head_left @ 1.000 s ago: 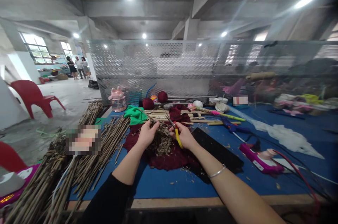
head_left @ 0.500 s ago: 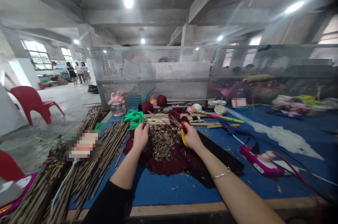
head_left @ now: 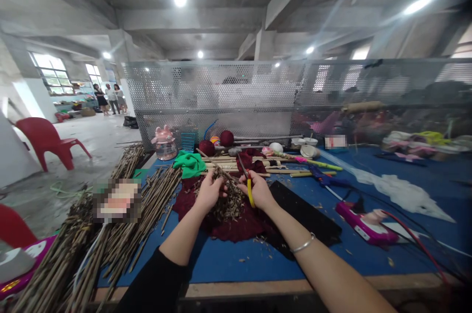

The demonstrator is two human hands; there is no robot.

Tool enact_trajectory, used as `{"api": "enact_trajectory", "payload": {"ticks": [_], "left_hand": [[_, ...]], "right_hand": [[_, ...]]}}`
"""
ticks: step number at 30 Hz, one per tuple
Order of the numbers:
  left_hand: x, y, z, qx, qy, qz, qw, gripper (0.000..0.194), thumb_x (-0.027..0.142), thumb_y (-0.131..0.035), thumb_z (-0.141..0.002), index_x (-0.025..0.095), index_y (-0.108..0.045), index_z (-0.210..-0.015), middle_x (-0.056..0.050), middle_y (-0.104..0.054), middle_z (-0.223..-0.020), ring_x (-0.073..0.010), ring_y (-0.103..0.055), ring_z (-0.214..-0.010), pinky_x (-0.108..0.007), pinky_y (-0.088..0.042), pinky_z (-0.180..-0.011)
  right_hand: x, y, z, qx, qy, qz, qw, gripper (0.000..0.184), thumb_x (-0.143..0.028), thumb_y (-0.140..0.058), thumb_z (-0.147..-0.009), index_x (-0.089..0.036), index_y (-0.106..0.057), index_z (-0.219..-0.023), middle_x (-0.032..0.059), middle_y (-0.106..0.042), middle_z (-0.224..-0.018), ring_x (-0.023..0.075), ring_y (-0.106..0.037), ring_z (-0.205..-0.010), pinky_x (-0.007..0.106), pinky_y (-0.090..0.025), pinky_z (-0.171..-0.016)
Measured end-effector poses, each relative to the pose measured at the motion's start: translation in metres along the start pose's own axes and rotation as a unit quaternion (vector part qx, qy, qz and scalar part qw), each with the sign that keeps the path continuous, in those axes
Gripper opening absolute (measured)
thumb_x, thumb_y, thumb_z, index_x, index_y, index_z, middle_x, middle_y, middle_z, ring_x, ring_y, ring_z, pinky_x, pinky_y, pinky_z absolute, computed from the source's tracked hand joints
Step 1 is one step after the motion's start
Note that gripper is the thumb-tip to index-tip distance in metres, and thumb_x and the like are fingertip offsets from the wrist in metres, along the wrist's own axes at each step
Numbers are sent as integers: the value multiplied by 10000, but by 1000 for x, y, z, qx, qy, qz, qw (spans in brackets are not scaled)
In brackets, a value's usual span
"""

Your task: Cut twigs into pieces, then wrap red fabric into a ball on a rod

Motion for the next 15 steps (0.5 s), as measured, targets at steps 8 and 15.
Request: {"api": "enact_trajectory", "payload": {"ticks": [8,15], "left_hand": [[6,7,1,0,-74,-178,981,301,430,-529,-746,143,-548,-658,36,-451,-494,-79,-413,-420,-194,-334,-408],[12,12,2,23,-91,-293,951,273,385,-480,-783,161,-571,-657,17,-497,-455,-122,-473,-437,-232,-325,-485]], "right_hand": [[-1,-6,1,-40,5,-31,999,304,-358,-674,-609,-189,-481,-773,-9,-554,-716,102,-468,-576,243,-416,-590],[9,7,-5,-41,16,-17,999,217,-277,-611,-648,-184,-486,-799,7,-587,-781,128,-523,-670,261,-420,-665]]}}
Point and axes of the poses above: each hand's wrist, its own z-axis away from the middle knuckle, its own y-axis out of the back of the hand, x = y × z, the point moved 6 cm from there along -z, towards the middle knuckle
